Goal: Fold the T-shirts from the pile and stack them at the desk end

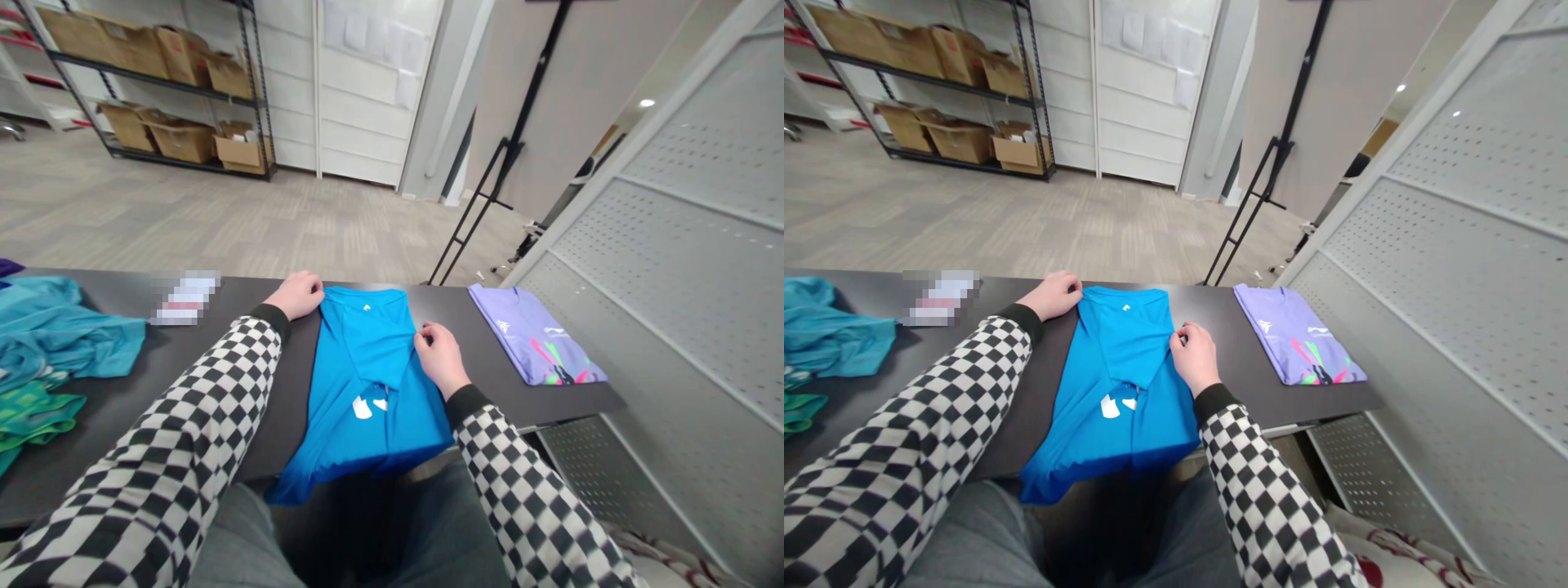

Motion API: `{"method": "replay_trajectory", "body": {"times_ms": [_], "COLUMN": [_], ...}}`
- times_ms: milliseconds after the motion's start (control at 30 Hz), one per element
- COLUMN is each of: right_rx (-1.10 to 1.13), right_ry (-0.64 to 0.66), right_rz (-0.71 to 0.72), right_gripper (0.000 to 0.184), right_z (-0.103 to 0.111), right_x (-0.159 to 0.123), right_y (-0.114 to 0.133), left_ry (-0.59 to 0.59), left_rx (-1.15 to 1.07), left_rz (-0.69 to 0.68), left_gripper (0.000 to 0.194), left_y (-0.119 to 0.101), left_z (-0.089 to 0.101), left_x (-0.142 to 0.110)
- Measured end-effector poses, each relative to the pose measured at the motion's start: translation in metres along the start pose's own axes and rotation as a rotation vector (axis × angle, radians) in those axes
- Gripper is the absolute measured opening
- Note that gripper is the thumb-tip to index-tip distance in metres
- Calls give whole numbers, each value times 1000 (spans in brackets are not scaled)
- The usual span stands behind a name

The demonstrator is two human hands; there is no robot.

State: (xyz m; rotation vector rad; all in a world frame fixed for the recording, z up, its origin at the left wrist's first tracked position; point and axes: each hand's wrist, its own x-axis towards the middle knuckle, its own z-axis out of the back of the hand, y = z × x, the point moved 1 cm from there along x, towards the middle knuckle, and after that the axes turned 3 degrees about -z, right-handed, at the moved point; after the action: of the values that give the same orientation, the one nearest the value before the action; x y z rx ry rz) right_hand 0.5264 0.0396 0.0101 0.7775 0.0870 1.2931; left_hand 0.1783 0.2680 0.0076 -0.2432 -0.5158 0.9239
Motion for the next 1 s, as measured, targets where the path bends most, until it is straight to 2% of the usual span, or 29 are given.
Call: {"method": "replay_trajectory", "body": {"times_ms": [167,433,667,800,933,1000], "right_rx": [-25,-162,-232,-248,-254,-261], "right_ry": [-15,40,52,54,55,57], "right_rz": [-23,-15,-15,-7,5,6], "right_gripper": [18,18,15,16,16,17], "right_z": [2,5,6,7,7,7], "right_x": [-1,-2,-3,-4,-5,-5], "right_y": [5,15,19,21,23,22], "left_ry": [-52,-15,-77,62,275,322], "left_rx": [45,150,129,74,113,117], "left_rz": [4,96,-50,-168,-41,-12], "left_gripper": [14,14,40,53,85,93], "left_y": [-10,-30,-59,-86,-105,-107], "left_z": [4,4,20,10,-9,-12], "left_x": [-1,-8,-20,-31,-42,-44]}}
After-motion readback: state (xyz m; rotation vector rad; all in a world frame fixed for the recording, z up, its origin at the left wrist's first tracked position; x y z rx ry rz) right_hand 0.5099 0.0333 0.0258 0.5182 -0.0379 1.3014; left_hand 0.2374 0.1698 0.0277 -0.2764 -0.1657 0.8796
